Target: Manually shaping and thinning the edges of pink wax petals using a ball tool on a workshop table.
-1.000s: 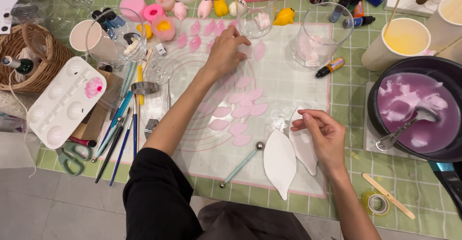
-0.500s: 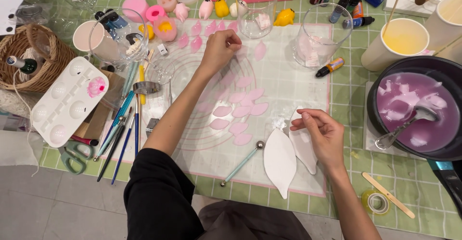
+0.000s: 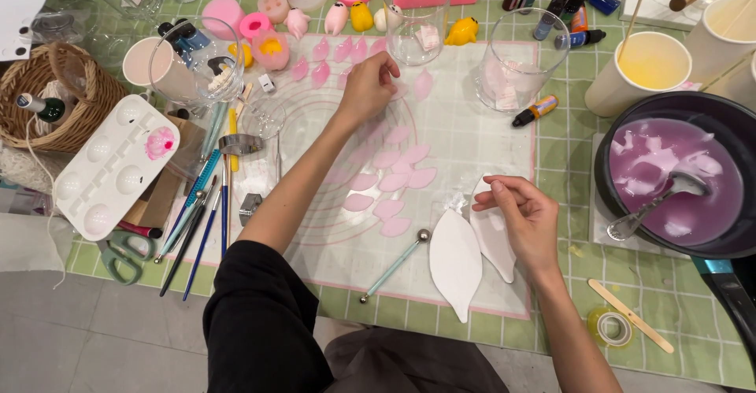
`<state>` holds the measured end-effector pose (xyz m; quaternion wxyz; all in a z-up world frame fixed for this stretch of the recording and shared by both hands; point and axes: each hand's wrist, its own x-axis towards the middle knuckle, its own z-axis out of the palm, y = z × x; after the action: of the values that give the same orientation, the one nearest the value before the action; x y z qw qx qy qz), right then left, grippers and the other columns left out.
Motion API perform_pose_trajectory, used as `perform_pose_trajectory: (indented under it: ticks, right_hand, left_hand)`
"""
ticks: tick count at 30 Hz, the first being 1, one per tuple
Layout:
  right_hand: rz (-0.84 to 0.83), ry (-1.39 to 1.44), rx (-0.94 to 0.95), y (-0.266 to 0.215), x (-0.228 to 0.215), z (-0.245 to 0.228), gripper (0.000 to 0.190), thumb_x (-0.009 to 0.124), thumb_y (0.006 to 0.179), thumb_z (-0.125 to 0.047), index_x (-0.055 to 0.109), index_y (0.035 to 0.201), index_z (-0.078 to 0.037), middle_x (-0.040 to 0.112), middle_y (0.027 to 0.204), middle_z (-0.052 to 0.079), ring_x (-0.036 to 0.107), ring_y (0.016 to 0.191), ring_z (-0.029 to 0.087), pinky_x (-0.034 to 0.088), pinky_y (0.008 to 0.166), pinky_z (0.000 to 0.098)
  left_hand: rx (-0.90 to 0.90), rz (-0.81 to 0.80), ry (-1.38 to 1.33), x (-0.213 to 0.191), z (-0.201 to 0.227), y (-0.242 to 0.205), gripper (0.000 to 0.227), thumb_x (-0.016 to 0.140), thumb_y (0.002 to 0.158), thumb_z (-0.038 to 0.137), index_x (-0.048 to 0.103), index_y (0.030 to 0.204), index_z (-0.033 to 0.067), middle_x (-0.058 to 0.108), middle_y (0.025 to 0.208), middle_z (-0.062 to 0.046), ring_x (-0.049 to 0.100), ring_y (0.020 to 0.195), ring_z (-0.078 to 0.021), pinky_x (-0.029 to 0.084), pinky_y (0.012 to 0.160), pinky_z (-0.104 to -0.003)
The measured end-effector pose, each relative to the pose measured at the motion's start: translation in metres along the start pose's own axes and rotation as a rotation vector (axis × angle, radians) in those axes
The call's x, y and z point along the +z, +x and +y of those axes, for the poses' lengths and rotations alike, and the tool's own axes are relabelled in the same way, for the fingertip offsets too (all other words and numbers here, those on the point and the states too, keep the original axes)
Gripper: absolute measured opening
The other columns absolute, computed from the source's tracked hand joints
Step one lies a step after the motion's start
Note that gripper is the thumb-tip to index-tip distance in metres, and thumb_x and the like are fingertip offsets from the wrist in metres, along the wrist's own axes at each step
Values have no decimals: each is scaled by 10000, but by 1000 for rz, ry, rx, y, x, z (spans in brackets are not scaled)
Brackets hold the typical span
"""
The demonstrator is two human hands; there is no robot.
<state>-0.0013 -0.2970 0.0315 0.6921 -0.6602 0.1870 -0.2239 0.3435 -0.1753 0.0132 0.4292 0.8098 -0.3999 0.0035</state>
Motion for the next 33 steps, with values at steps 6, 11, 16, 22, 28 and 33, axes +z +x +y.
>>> perform_pose_trajectory:
  ticks: [6,11,16,22,28,33]
  right_hand:
    - [-5,7,-6,5,-4,12,263,595,1059,-126,683,1223,61,756,927,145,756,819,202,588,760,287]
    - [-15,25,-24,9,-6,21,280,572,1077,-103,644,1286,69,756,977,157,751,837,209,587,783,287]
    - [-11,-9,-69,8,-6,16,284,566,1080,-84,621,1313,69,745,1021,158,748,859,218,587,805,289]
    - [30,-9,-77,9,-8,17,228,580,1099,-74,649,1248,84,727,1018,132,741,836,209,594,765,294]
    - [55,-29,-224,11,-12,21,206,604,1127,-83,662,1224,90,723,1009,123,716,813,187,612,756,307]
    - [-65,-120,-336,-22,9,-15,166,629,1145,-67,666,1223,75,713,988,100,718,887,164,605,809,304]
  left_hand:
    - [166,86,-348,-26,12,61,179,717,773,-42,625,911,26,647,772,19,631,696,-66,525,609,-294]
    - [161,325,-207,-41,13,96,144,793,819,85,667,826,18,665,683,-17,647,639,-118,518,591,-320]
    - [178,295,-133,-55,5,82,114,753,832,89,664,836,17,662,686,-36,661,638,-140,513,596,-334]
    - [205,181,-41,-72,8,15,87,700,850,93,662,850,15,658,690,-62,679,637,-168,506,604,-352]
    - [-202,-112,140,-72,104,-232,157,792,766,218,705,858,124,694,752,-73,687,731,-245,524,649,-412]
    - [-64,132,143,-52,145,-329,126,747,825,111,702,923,47,673,854,-108,658,850,-313,510,803,-446]
